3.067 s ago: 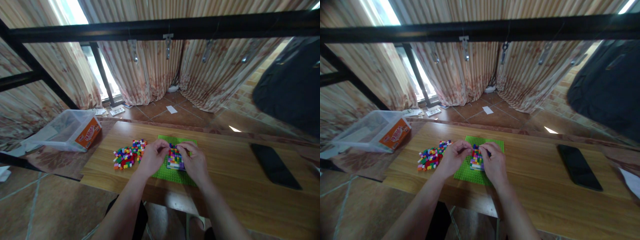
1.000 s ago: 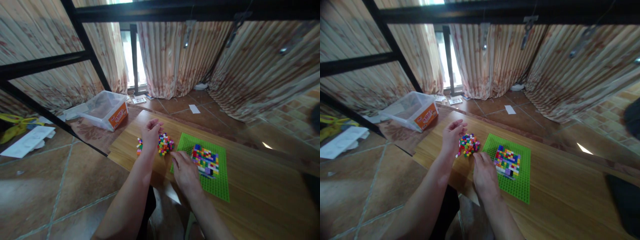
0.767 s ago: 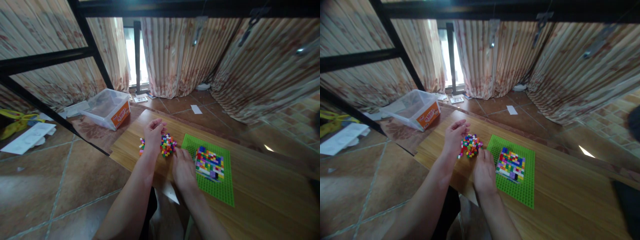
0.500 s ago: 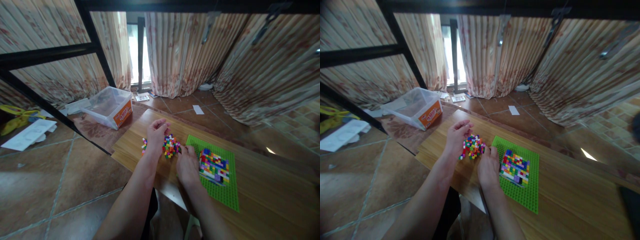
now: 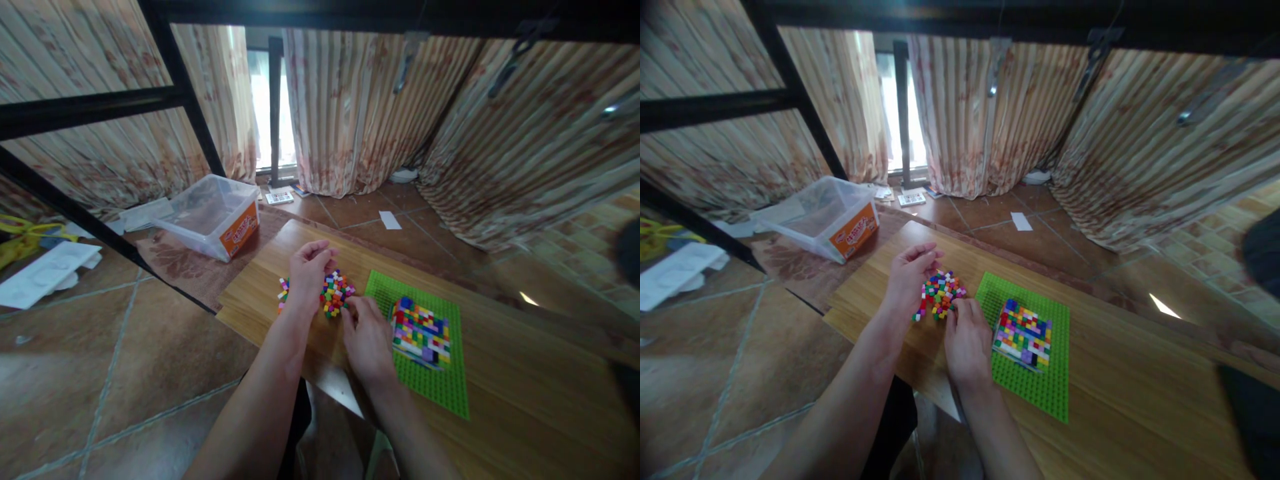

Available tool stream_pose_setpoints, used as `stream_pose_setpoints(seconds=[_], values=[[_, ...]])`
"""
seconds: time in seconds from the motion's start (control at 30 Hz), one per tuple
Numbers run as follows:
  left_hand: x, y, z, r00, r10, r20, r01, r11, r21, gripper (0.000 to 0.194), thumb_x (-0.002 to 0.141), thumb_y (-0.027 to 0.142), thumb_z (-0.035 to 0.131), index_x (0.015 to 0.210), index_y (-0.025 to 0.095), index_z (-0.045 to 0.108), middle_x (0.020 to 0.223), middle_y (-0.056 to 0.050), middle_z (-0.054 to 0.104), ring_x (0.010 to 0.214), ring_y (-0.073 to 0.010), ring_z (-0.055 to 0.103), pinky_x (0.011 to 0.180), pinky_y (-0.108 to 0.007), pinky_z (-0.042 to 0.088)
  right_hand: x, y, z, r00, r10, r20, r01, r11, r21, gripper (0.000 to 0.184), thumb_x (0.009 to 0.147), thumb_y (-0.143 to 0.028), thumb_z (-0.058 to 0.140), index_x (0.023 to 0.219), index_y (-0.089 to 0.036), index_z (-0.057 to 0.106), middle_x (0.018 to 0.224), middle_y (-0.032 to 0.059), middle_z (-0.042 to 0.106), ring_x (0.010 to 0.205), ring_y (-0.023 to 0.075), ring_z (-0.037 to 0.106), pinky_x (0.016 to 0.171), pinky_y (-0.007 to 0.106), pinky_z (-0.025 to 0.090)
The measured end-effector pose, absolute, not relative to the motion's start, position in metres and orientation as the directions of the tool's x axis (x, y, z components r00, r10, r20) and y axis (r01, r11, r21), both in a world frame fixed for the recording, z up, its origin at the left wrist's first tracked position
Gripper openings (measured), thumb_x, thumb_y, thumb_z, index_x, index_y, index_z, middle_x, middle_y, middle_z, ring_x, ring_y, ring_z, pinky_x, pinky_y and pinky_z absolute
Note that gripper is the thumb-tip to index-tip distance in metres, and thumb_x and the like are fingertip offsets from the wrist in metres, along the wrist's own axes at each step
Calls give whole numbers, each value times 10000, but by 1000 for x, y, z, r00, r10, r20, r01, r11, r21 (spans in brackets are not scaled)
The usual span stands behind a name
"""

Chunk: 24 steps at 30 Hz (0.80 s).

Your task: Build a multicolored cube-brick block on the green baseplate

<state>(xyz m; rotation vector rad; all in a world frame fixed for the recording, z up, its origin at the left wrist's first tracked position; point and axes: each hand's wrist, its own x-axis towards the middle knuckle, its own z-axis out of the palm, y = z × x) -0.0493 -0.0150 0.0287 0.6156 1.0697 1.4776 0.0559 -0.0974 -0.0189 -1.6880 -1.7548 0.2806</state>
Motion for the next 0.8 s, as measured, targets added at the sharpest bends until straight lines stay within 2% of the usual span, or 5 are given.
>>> stream_pose_setpoints(seconds=[0.1, 0.2, 0.37, 0.5, 0.8], values=[[-48, -14, 28, -202, 962, -184, -473, 69, 878, 231, 640, 183, 712, 859, 135, 657, 754, -10, 704, 564, -64, 570, 625, -219, 471, 56, -107, -4, 76, 942, 326, 698, 183, -692, 164, 895, -224, 505, 880, -197, 666, 857, 45, 684, 772, 178, 628, 720, 303, 478], [-47, -14, 27, -190, 966, -173, -468, 66, 882, 253, 621, 199, 739, 853, 136, 659, 752, -10, 701, 567, -65, 570, 622, -217, 464, 71, -113, 10, 108, 930, 351, 640, 205, -740, 155, 890, -277, 545, 868, -209, 683, 822, 26, 700, 718, 160, 637, 674, 279, 478], [-43, -14, 24, -165, 972, -165, -448, 75, 891, 268, 626, 241, 755, 858, 140, 665, 742, -11, 697, 560, -69, 571, 604, -217, 457, 122, -116, 18, 269, 896, 354, 628, 115, -770, 209, 869, -387, 595, 912, -223, 718, 899, 45, 736, 800, 193, 674, 737, 322, 505], [-38, -15, 23, -160, 974, -159, -423, 78, 903, 288, 613, 256, 770, 857, 136, 676, 741, -15, 703, 550, -68, 569, 594, -214, 461, 152, -115, 14, 391, 857, 335, 618, 25, -785, 254, 842, -422, 605, 897, -212, 737, 886, 59, 740, 771, 200, 673, 725, 337, 517], [-30, -20, 24, -68, 984, -167, -352, 133, 926, 239, 604, 248, 772, 806, 142, 700, 728, -23, 707, 575, -88, 587, 567, -204, 459, 152, -108, 6, 381, 874, 301, 644, -17, -765, 277, 833, -417, 583, 865, -201, 752, 864, 67, 746, 751, 194, 677, 735, 340, 519]])
